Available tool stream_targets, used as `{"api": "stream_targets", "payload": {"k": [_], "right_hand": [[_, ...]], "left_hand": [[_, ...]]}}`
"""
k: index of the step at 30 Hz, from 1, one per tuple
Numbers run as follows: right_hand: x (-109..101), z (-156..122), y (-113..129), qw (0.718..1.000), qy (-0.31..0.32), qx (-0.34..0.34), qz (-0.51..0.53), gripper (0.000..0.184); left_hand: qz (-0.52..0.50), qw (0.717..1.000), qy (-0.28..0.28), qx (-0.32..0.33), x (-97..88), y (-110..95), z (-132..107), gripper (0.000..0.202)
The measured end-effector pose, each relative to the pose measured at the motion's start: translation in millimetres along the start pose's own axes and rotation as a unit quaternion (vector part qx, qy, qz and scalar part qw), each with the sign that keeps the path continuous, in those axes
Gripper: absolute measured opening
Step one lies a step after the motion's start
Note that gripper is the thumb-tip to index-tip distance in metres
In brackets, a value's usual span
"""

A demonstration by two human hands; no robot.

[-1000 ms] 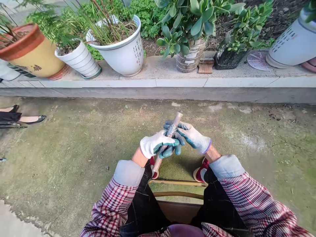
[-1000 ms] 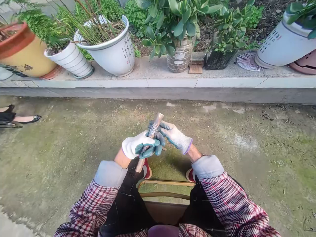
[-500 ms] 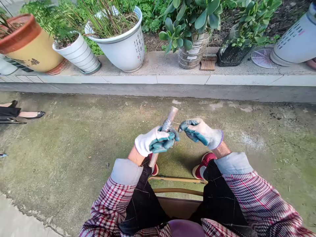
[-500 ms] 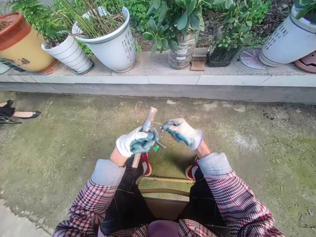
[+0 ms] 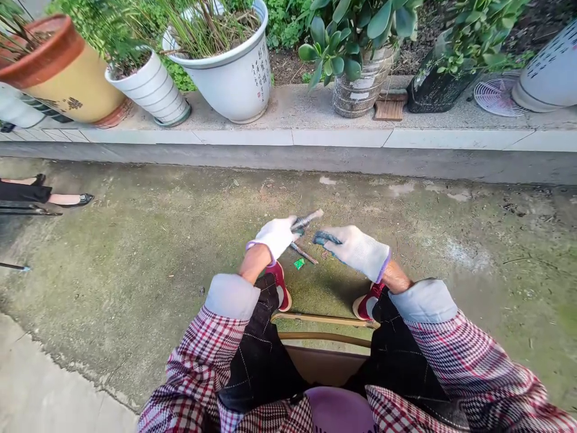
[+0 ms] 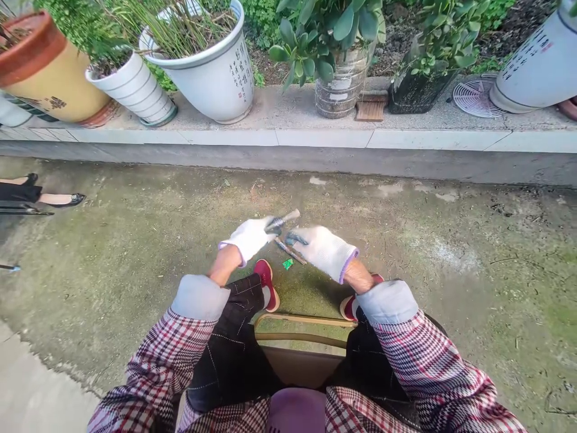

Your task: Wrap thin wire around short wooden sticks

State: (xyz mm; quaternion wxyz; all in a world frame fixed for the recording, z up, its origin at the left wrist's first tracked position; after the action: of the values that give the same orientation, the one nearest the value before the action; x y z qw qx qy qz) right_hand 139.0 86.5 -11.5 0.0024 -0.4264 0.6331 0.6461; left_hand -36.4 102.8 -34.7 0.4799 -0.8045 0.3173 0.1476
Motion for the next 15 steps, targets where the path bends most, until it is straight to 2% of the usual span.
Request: {"api": "stream_targets", "payload": {"k": [3, 5, 7, 8, 10, 12, 13, 15], "right_hand": [[-20.2, 2.6, -12.1, 0.999, -0.04, 0.021, 0.003, 0.024], [-33.2, 4.0, -26.7, 0.995, -0.068, 0.054, 0.052, 0.024], [-35.5, 1.8, -36.1, 0.987, -0.083, 0.079, 0.109, 0.024], [-31.1, -1.1, -35.8, 0.985, -0.079, 0.084, 0.126, 0.025], [-12.7, -11.5, -23.9, 0.988, -0.05, 0.079, 0.125, 0.027], [12.6, -27.6, 0.4, 0.995, 0.001, 0.057, 0.076, 0.028], [23.8, -37.1, 15.5, 0.998, 0.024, 0.038, 0.042, 0.028], [35.6, -56.3, 46.5, 0.999, 0.042, -0.014, -0.024, 0.025]], "left_hand": [[0.003, 0.998, 0.066, 0.005, 27.6, -1.4, -8.8, 0.026], [-0.024, 0.993, 0.115, 0.013, 39.8, -7.6, -25.2, 0.023], [-0.05, 0.991, 0.126, 0.022, 38.3, -14.0, -45.2, 0.019], [-0.067, 0.991, 0.11, 0.022, 31.7, -15.8, -54.6, 0.019], [-0.113, 0.992, 0.056, 0.022, 13.0, -16.6, -71.0, 0.019], [-0.146, 0.989, 0.0, 0.023, -3.7, -14.2, -84.6, 0.019], [-0.149, 0.988, -0.016, 0.024, -7.6, -12.6, -90.7, 0.02], [-0.134, 0.99, -0.017, 0.031, -4.1, -10.5, -102.4, 0.021]]}}
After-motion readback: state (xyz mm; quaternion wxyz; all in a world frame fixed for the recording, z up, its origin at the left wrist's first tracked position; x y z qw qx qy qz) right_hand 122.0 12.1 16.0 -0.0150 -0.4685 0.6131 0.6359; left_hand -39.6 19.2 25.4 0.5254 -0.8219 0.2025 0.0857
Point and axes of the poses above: each hand's wrist, its own z-axis towards the middle knuckle, its own x-axis out of the palm, y = z × x, the point moved 8 cm from there along z, towards the middle knuckle, and after that the axes turned 1 degree about -x, right-handed, at the moved point
